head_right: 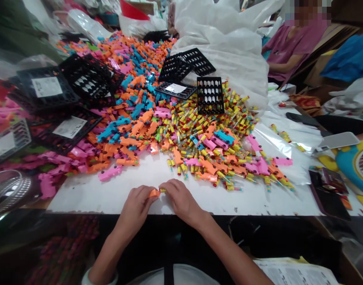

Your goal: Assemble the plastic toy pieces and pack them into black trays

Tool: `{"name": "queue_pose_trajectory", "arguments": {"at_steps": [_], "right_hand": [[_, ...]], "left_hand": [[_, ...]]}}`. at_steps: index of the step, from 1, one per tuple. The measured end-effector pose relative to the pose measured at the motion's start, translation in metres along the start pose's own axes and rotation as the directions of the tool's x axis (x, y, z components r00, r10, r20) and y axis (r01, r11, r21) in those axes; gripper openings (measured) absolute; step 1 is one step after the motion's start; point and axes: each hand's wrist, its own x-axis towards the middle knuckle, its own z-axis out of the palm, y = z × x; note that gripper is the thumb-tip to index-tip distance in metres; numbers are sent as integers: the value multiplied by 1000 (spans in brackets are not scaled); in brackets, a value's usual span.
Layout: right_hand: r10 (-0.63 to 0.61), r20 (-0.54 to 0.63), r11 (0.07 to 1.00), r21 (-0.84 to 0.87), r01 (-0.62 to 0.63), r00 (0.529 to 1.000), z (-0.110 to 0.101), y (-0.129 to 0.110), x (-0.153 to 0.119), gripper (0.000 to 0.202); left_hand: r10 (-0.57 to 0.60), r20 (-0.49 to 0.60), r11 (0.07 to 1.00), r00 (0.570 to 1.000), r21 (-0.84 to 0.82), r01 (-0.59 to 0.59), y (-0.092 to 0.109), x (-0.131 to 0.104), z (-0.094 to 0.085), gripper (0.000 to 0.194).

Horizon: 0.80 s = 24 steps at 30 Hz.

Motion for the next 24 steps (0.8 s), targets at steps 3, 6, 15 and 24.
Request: {"name": "queue_pose_trajectory", "arguments": {"at_steps": [3, 6, 15, 24], "right_hand": [[-61, 18, 997, -39, 62, 998, -1, 0, 0, 49], [-124, 92, 985, -112, 134, 988, -4, -4, -1, 48], [-229, -27, 907, -368, 203, 973, 11, -16, -8, 12], [-110, -360, 819, -561, -121, 926, -70, 16, 5, 24]], "left_hand": [[-4, 37, 999, 999, 34, 2, 0, 0, -1, 26], [-33, 43, 999, 999, 26, 31, 0, -1, -2, 26], [-167, 108, 957, 980, -221, 187, 11, -4, -1, 25], [-54, -363, 996, 930, 49, 76, -23, 34, -43, 36]]}}
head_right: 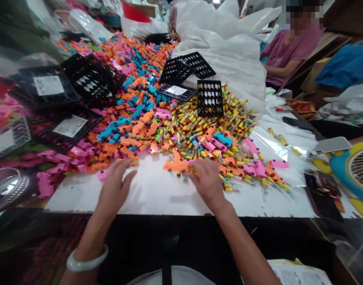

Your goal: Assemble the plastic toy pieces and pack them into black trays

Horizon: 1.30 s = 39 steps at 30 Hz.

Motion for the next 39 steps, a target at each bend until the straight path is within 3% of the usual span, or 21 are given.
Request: {"name": "queue_pose_trajectory", "arguments": {"at_steps": [2, 4, 6, 9, 13, 18, 21, 24, 26, 35, 39], "right_hand": [[121, -190, 979, -142, -149, 974, -6, 7, 15, 34], [125, -205, 973, -164, -160, 971, 2, -1, 24, 26], [73, -75, 988, -133, -83, 994, 22, -20, 28, 19], [64, 126, 987, -152, -44, 990, 58, -44, 26, 16], [71, 214, 974, -227, -21, 974, 78, -51, 21, 7], [45, 315, 984, -175, 11, 948, 76, -49, 26, 12], [74, 353, 991, 79, -109, 933, 71, -53, 24, 8], [103, 374, 894, 372, -250, 922, 64, -57, 13, 14], [59, 375, 841, 480, -248, 925, 60, -59, 5, 18], [-12, 405, 812, 537, -227, 914, 48, -54, -5, 21], [-77, 379, 823, 546, -156, 922, 51, -50, -9, 23]], "left_hand": [[-76, -83, 973, 994, 212, 92, -13, 18, -2, 38], [-164, -92, 921, 982, 342, 186, -20, 29, 3, 37], [-207, -90, 893, 974, 390, 226, -19, 31, 13, 35], [-151, -58, 919, 987, 360, 162, -14, 16, 27, 32], [-7, 28, 978, 1000, 207, 1, -13, -13, 32, 14], [-13, 33, 989, 999, 146, 8, -18, -25, 33, 24], [-75, 54, 997, 996, 35, 73, -18, -23, 33, 32], [-97, 145, 984, 985, -137, 117, -12, -24, 29, 26], [-96, 180, 966, 979, -221, 135, -7, -26, 26, 24], [-113, 219, 936, 969, -304, 178, 8, -36, 27, 22], [-106, 234, 929, 966, -324, 180, 10, -35, 28, 22]]}}
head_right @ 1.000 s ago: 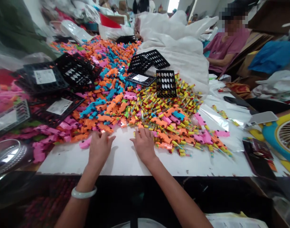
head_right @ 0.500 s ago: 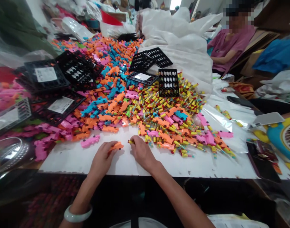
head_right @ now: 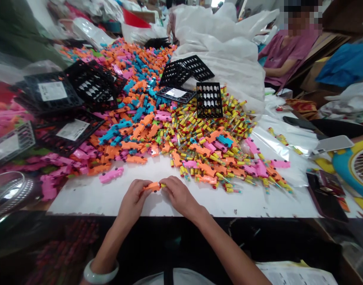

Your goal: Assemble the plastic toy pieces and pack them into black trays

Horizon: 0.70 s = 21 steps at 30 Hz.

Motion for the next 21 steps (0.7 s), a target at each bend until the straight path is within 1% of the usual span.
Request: {"name": "queue_pose_trajectory", "arguments": {"at_steps": [4, 6, 9, 11, 16, 18, 21], "right_hand": [[-142, 51, 986, -82, 146, 989, 3, 1, -5, 28], [-176, 83, 971, -147, 186, 981, 3, -3, -7, 28], [-184, 81, 927, -318, 201, 979, 4, -10, -9, 25], [-198, 75, 888, -408, 211, 977, 4, -13, -7, 23], [-193, 66, 851, -486, 200, 979, 3, -13, -4, 17], [-215, 67, 825, -522, 218, 974, 3, -12, -5, 19], [-276, 80, 781, -562, 272, 958, 5, -11, -9, 23]], "left_hand": [[-70, -14, 996, 997, -57, 69, -1, -2, 0, 19], [-125, -13, 986, 992, -112, 123, -2, -4, -2, 19], [-175, 23, 967, 984, -181, 177, 0, -5, -5, 19], [-170, 41, 965, 985, -194, 174, 3, -4, -7, 17], [-118, 34, 978, 992, -170, 122, 13, -2, -10, 16], [-132, 52, 974, 990, -180, 139, 13, -2, -10, 17], [-189, 98, 957, 977, -206, 206, 11, -3, -10, 17]]}}
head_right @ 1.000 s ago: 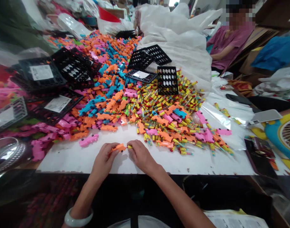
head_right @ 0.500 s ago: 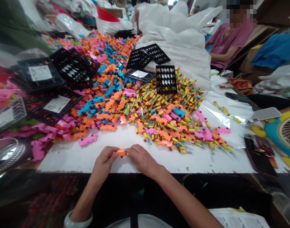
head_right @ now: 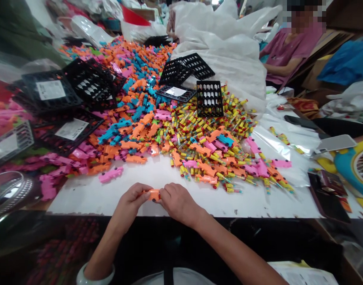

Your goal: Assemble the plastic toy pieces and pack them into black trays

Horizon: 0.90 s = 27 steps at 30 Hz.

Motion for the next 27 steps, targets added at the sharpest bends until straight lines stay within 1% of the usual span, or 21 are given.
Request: {"name": "queue_pose_trajectory", "arguments": {"at_steps": [3, 5, 7, 9, 11, 12, 13, 15, 16, 18, 19, 20, 21, 22, 24, 25, 27], "right_hand": [[-54, -13, 999, 3, 54, 998, 5, -5, -5, 26], [-70, -15, 997, 27, 70, 997, 9, -7, -7, 26], [-61, -17, 998, 34, 62, 998, 8, -4, -7, 27], [-16, -62, 1000, 0, 16, 998, -2, 8, -7, 28], [82, -160, 992, -77, -96, 984, -22, 31, -7, 28], [151, -220, 976, -120, -180, 964, -35, 46, -6, 29], [219, -270, 950, -160, -268, 938, -48, 63, -6, 29], [318, -331, 878, -250, -408, 888, -73, 94, -4, 28], [353, -356, 833, -302, -464, 865, -83, 105, -2, 27], [396, -426, 728, -394, -561, 814, -92, 117, 4, 36], [399, -465, 688, -417, -594, 790, -90, 115, 8, 40], [391, -484, 680, -421, -600, 783, -85, 110, 12, 40], [370, -470, 713, -409, -569, 802, -75, 101, 16, 36], [332, -427, 775, -386, -501, 842, -63, 90, 20, 31], [229, -279, 893, -320, -315, 933, -34, 67, 28, 27], [190, -199, 926, -288, -243, 961, -21, 58, 32, 26], [169, -82, 950, -251, -184, 982, 1, 46, 39, 22]], "left_hand": [[-61, 62, 998, 996, -18, 63, -4, -3, 1, 17], [-59, 93, 998, 994, 27, 57, -5, -5, 1, 16], [7, 124, 994, 992, 104, -20, -3, -3, 0, 19], [134, 120, 972, 984, 177, -154, 0, 5, -5, 26], [275, 22, 915, 961, 302, -269, 1, 21, -14, 36], [331, -39, 867, 943, 406, -287, 1, 31, -19, 40], [372, -90, 809, 924, 519, -275, -1, 42, -23, 40], [403, -126, 685, 906, 698, -208, -6, 62, -30, 37], [402, -124, 640, 907, 747, -181, -9, 70, -31, 36], [391, -118, 601, 913, 784, -156, -16, 79, -29, 35], [392, -119, 597, 912, 787, -154, -18, 80, -27, 36], [394, -115, 589, 912, 794, -154, -21, 78, -24, 37], [398, -109, 580, 911, 799, -158, -22, 75, -21, 37], [402, -97, 570, 911, 805, -166, -24, 70, -18, 36], [415, -59, 561, 908, 802, -204, -26, 58, -14, 29], [427, -38, 567, 903, 789, -235, -26, 51, -13, 25], [457, 3, 603, 889, 733, -313, -28, 38, -12, 16]]}}
